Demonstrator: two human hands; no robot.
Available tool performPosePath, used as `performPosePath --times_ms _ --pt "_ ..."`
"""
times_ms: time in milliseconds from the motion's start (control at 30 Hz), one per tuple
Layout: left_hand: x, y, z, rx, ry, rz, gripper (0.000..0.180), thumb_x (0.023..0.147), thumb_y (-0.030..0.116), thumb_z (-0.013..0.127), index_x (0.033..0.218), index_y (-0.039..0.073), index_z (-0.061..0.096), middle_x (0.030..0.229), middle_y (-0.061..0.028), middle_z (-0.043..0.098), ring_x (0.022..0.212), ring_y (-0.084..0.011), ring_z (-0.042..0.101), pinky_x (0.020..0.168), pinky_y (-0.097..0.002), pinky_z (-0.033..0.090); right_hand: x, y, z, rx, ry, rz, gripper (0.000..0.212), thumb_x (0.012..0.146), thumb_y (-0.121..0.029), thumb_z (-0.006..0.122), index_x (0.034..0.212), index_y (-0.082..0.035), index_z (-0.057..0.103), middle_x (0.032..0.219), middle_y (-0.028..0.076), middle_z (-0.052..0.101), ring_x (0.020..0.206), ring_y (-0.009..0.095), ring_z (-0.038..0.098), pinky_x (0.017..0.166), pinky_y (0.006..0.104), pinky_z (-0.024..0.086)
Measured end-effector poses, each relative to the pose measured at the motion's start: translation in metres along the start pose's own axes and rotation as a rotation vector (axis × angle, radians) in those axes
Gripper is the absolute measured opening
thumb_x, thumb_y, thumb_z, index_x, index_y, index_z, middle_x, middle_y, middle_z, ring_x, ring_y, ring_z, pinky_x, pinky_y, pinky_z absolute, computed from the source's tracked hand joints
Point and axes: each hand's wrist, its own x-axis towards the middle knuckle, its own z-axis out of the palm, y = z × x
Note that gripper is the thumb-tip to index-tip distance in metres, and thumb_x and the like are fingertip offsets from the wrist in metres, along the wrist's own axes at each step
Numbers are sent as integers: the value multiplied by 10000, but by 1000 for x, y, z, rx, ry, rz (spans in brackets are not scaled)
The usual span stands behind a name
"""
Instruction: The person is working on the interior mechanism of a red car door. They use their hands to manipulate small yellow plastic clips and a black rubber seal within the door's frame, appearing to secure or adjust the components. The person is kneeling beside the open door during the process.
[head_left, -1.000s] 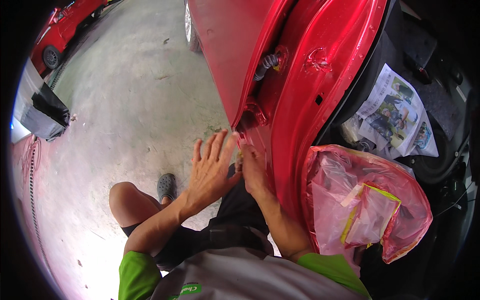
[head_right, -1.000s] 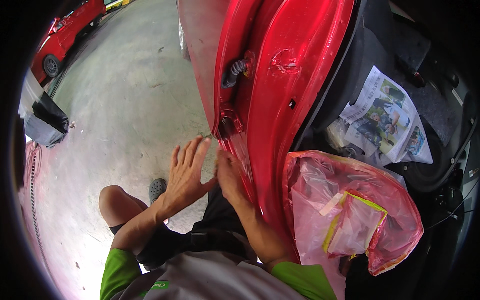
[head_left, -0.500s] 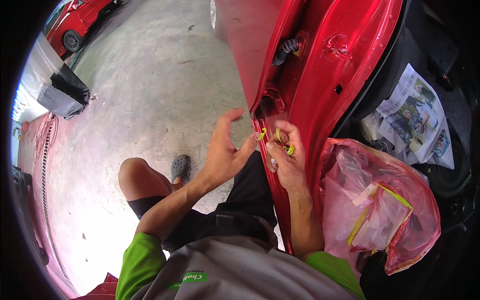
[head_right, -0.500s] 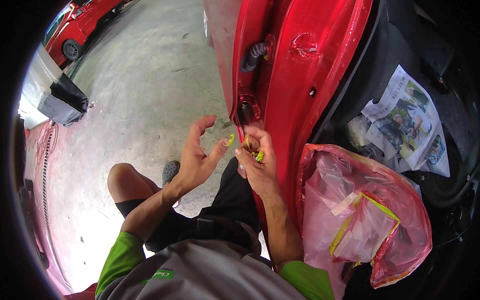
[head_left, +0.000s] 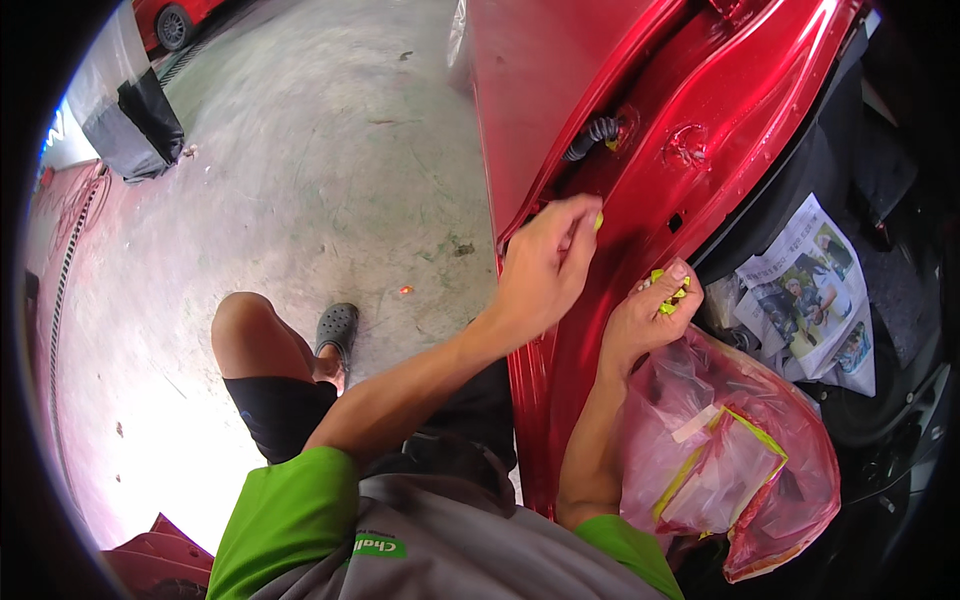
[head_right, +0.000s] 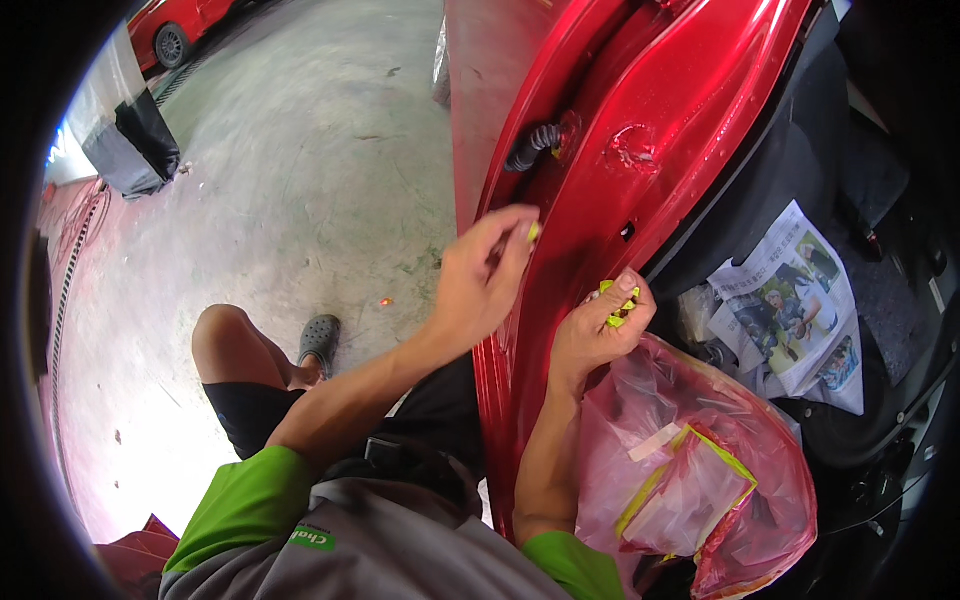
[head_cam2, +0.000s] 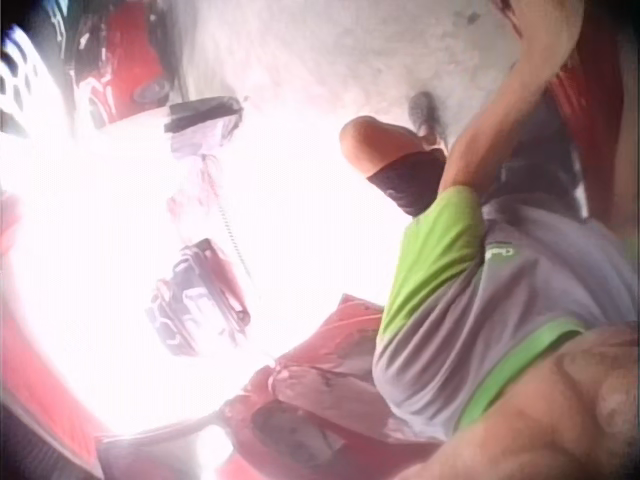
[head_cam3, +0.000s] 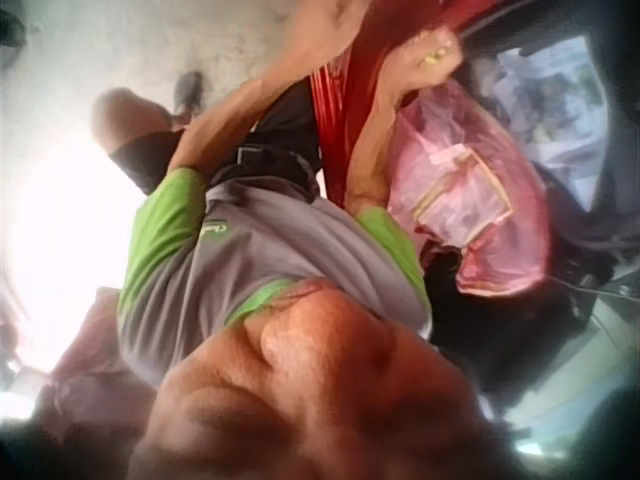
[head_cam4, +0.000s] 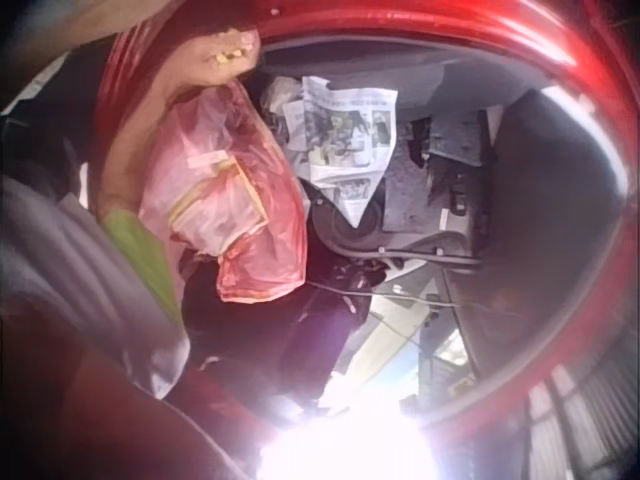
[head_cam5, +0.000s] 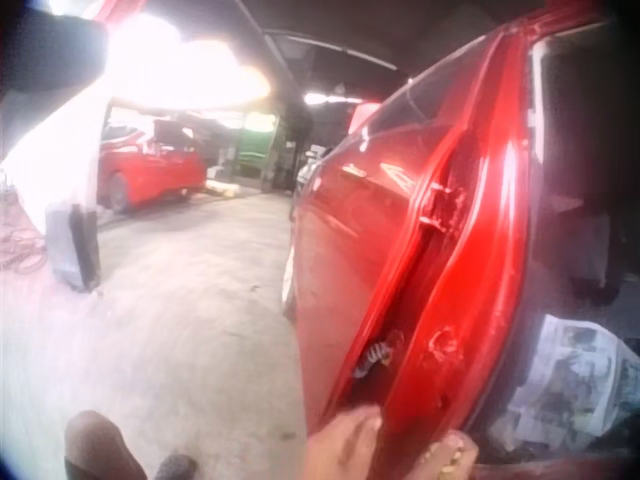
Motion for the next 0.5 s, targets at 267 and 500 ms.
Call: performPosePath --times_ms 267,500 --pt "64 -19 38 77 245 40 212 968 79 717 1147 -29 748 938 -181 762 780 -158 711 732 -306 557 6 21 -1 -215 -152 -548 125 982 62 607 1092 58 666 851 163 617 669 238 622 574 344 498" --pt "73 -24 33 202 228 207 202 933 52 723 1119 -21 751 989 -222 760 843 -319 765 765 -351 583 9 28 -6 -258 -203 -635 114 969 55 632 1072 63 681 812 154 619 606 241 608 540 354 492"
